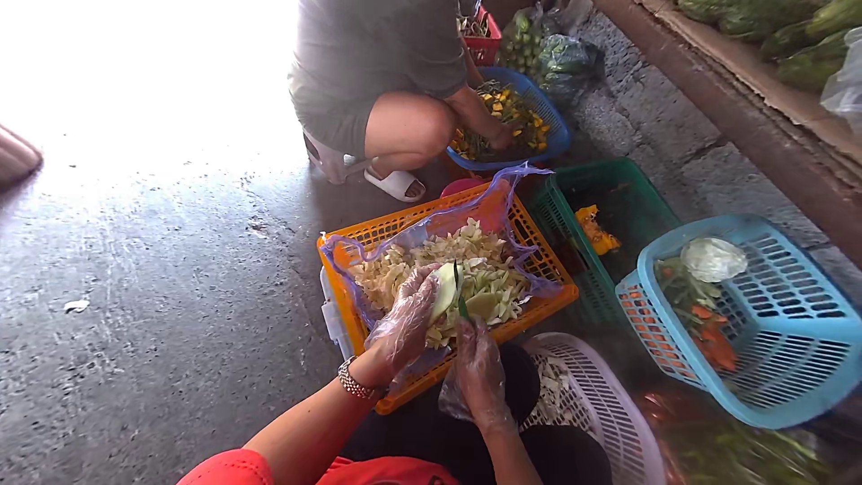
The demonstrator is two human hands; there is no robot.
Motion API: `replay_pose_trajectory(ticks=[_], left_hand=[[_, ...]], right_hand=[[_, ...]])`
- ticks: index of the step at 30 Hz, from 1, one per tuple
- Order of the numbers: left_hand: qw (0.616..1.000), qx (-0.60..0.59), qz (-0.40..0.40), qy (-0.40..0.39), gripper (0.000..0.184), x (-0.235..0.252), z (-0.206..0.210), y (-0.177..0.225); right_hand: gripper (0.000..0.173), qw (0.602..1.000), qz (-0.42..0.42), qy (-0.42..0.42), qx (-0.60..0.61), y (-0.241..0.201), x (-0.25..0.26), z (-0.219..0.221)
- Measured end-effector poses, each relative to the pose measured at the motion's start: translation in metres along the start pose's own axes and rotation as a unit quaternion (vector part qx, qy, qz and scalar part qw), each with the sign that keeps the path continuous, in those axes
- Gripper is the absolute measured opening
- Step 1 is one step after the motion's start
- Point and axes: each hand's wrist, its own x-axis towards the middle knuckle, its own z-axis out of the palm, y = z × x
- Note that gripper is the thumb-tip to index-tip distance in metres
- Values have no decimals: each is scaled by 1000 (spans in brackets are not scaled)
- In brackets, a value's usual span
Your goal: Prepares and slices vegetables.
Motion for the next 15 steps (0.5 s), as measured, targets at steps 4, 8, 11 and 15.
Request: replay_pose_trajectory(ticks=[4,8,11,15], left_hand=[[1000,27,-7,4,27,-3,2,-2],[999,44,-4,7,28,-2,5,-1],[998,50,6,34,29,10,2,-4],[997,61,14,39,29,17,8,-6]], right_hand=[[42,992,89,-88,25,-1,28,-6],[42,984,124,-99,78,9,26,-8],[38,996,42,-39,65,3,-6,-7],[39,999,-9,9,45,7,-29,-4]])
